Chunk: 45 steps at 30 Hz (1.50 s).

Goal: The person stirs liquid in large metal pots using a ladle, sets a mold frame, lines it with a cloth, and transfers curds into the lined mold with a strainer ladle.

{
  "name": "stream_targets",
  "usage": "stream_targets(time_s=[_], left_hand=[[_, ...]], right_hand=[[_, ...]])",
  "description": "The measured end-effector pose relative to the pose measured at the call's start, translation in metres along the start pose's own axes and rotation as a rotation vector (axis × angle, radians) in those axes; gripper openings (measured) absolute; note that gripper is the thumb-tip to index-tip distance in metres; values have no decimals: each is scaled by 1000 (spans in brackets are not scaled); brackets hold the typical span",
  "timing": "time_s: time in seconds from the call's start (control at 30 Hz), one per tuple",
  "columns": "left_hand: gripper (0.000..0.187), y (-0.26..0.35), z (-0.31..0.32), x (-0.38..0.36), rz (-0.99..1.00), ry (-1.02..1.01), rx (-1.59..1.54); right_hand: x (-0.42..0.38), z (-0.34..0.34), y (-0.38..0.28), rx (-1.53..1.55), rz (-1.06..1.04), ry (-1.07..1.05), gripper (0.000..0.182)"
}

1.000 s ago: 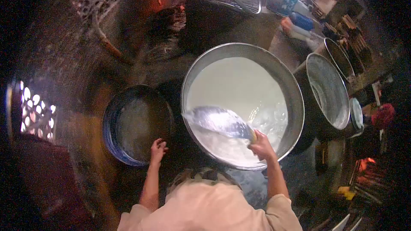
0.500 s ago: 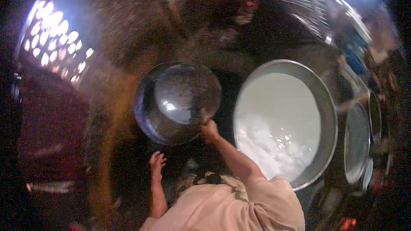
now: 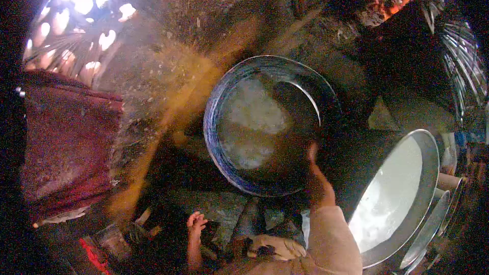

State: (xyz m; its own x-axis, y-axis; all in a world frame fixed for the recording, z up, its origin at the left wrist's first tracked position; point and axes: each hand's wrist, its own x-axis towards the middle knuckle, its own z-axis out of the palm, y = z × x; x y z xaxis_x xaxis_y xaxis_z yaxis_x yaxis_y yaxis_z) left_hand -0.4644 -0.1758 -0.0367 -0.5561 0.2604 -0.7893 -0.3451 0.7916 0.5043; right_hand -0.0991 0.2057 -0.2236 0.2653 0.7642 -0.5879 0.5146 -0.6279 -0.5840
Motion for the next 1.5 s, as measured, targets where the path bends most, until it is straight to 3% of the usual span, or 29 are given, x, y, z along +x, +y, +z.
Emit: stream_targets(time_s=[0.1,0.2,0.3,0.37,0.4,0.47,0.53,0.6,0.67,0.73,0.87,0.97,1.0,1.1,1.13,1.3,1.5], left_hand=[[40,-19,-14,10,12,6,11],[39,-24,-24,8,-13,24,-59],[40,-24,-33,1,-41,47,-97],[40,-17,-33,-11,-22,70,-43],[39,-21,-34,-13,-17,43,-81],[37,-22,-31,-15,-7,36,-78],[37,-22,-24,-13,1,19,-68],[38,-13,-17,-5,12,3,-48],[37,6,-4,-8,95,-35,-92],[36,33,11,-14,122,-45,-124],[35,60,44,-27,231,-142,-151],[34,44,73,-19,457,-64,-81],[33,37,79,-10,490,-174,-112],[32,49,117,-64,520,-215,-130],[34,37,127,-60,601,-242,-107],[41,0,175,-102,455,-377,13],[43,-3,217,-174,532,-416,181]], right_hand=[[-18,85,70,-207,-244,-261,28],[-45,138,87,-333,-557,-460,26],[-51,159,92,-446,-1039,-446,24],[-52,165,93,-392,-1135,-419,22],[-55,171,93,-107,-687,-570,20],[-58,179,94,536,217,-583,16],[-63,152,89,318,32,-666,12],[-67,137,90,344,-74,-786,13],[-75,103,86,310,-182,-761,13],[-96,59,72,255,-194,-757,14],[-169,-94,0,248,-7,-820,15],[-224,-212,-28,380,126,-831,16],[-230,-236,-23,430,168,-832,17],[-256,-321,-2,110,216,-678,16],[-262,-347,19,315,240,-708,15],[-275,-450,119,195,307,-497,10],[-281,-495,239,284,365,-376,11]])
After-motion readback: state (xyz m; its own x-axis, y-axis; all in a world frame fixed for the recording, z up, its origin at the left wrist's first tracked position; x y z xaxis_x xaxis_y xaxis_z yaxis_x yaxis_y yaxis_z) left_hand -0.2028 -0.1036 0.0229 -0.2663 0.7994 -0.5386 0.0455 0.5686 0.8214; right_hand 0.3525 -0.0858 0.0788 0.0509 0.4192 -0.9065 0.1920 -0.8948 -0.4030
